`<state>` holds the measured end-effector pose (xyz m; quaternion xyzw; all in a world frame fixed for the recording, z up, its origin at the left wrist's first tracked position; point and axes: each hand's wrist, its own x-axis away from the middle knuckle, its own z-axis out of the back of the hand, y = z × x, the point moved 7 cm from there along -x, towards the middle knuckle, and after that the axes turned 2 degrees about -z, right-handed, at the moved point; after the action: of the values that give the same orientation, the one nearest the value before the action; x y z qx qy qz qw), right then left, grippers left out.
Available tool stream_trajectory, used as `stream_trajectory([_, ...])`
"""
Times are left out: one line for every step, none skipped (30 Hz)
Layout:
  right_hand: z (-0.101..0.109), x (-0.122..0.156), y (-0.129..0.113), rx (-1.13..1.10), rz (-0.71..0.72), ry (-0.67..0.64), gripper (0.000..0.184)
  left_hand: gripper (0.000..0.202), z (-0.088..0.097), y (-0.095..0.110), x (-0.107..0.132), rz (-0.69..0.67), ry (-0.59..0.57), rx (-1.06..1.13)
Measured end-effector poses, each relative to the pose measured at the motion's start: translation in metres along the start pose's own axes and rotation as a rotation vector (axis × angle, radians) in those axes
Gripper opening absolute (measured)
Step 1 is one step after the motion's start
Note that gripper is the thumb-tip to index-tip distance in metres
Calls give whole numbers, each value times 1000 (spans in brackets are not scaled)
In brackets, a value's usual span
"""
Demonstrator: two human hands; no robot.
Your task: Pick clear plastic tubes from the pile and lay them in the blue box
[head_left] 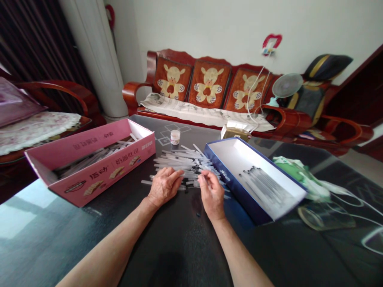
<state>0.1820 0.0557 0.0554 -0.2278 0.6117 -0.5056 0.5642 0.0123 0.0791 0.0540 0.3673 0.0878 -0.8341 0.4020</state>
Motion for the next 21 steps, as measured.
stream_trajectory([-3, 1, 3, -45, -65, -8, 24, 25, 1, 1, 0, -3, 2, 6])
stream_trajectory([-4, 2, 5, -84, -119, -12, 28, 25, 1, 2, -1, -6, 5, 10])
stream_trajectory([-5, 2, 6, -119, -161, -12, 31, 25, 2, 2, -1, -8, 8, 14])
stream_trajectory([-5, 2, 7, -153, -194, -6, 33, 25, 3, 3, -2, -10, 12, 15])
stream_trajectory([-5, 3, 9, -183, -222, -1, 34, 26, 3, 4, -2, -12, 15, 16])
stream_trajectory([-5, 3, 11, -208, -247, 2, 34, 26, 3, 4, -2, -13, 17, 17])
stream_trajectory([-5, 3, 14, -228, -267, 1, 35, 26, 3, 5, -2, -15, 17, 18])
stream_trajectory([-5, 4, 17, -242, -282, -3, 36, 27, 3, 5, -2, -15, 15, 19])
stream_trajectory([-6, 4, 19, -253, -292, -9, 36, 27, 2, 5, -2, -16, 11, 20])
stream_trajectory([-7, 5, 21, -260, -298, -18, 36, 27, 2, 5, -2, -16, 7, 21])
stream_trajectory([-8, 6, 22, -264, -300, -29, 36, 27, 1, 6, -2, -17, 2, 22])
stream_trajectory([-10, 7, 23, -267, -301, -42, 35, 27, 1, 6, -2, -19, -1, 25])
stream_trajectory([-12, 8, 23, -267, -302, -59, 35, 27, 1, 7, -2, -26, -5, 31])
stream_trajectory([-14, 9, 23, -268, -304, -83, 35, 27, 1, 9, -2, -37, -8, 41])
stream_trajectory([-17, 9, 21, -269, -305, -113, 35, 27, 1, 11, -2, -53, -13, 53])
stream_trajectory([-20, 10, 20, -271, -304, -146, 35, 28, 2, 14, -2, -70, -17, 66])
stream_trajectory([-22, 10, 18, -269, -302, -180, 35, 28, 2, 16, -2, -85, -21, 77])
stream_trajectory([-25, 11, 15, -260, -302, -213, 35, 28, 3, 19, -3, -96, -25, 85])
stream_trajectory([-27, 11, 13, -243, -303, -246, 35, 29, 4, 21, -3, -101, -28, 86])
stream_trajectory([-29, 11, 12, -225, -305, -276, 36, 29, 5, 23, -3, -99, -27, 81])
stream_trajectory([-31, 12, 11, -212, -311, -306, 37, 28, 6, 24, -3, -93, -26, 71])
